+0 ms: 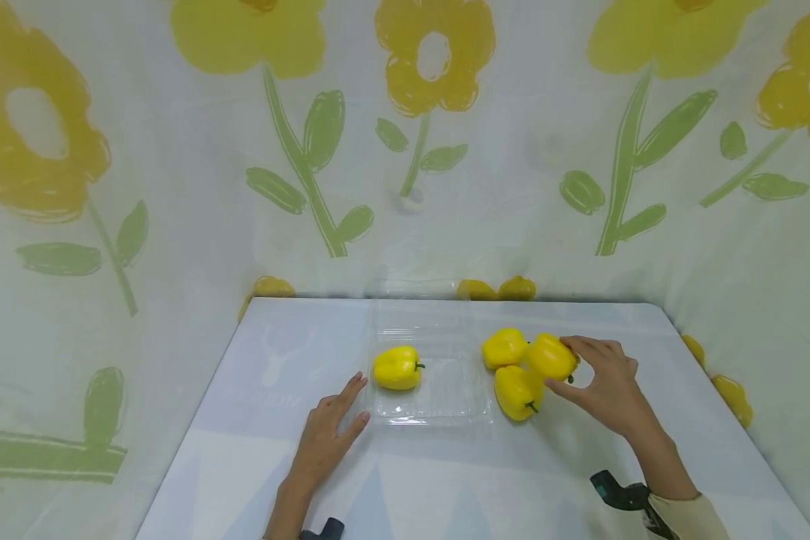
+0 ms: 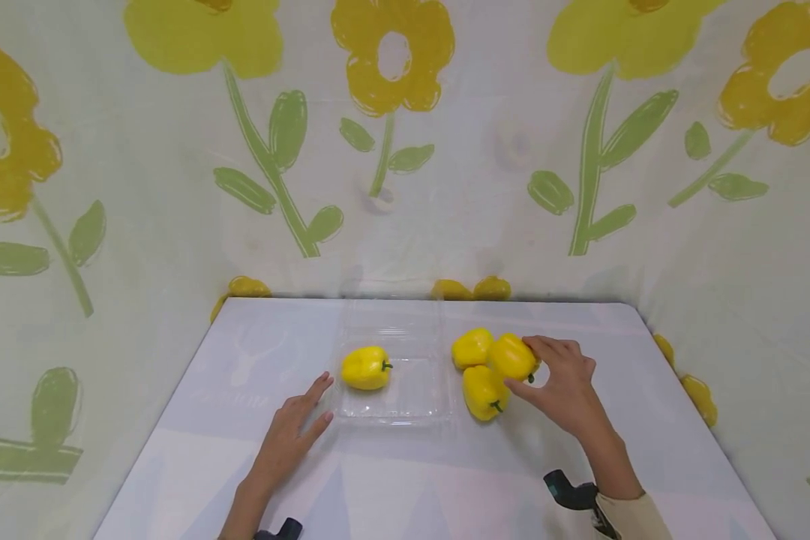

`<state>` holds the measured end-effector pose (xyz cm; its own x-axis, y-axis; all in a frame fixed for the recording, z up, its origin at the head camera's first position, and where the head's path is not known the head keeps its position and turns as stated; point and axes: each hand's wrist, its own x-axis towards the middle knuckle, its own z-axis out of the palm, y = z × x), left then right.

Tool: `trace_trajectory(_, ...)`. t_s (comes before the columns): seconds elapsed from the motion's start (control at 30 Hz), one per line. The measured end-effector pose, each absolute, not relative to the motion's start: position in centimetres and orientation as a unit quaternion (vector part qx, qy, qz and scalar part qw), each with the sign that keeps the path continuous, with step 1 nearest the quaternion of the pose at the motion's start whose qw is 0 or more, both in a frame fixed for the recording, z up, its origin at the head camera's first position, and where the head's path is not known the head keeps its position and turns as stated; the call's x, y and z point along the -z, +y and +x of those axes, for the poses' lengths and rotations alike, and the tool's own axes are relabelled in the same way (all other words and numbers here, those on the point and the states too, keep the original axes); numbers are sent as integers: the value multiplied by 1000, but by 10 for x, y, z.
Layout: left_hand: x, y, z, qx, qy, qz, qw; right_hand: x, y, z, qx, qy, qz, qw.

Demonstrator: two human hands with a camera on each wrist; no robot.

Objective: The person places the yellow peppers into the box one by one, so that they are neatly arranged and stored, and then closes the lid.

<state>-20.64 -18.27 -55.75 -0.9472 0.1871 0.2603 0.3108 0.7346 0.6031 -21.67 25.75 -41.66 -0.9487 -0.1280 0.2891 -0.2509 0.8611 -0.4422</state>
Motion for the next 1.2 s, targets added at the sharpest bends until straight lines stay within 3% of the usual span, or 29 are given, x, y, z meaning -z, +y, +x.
trace_trajectory(1.2,556,-182,-205,346,-926,-125,89,407,210,-258,-269,-941,197,54)
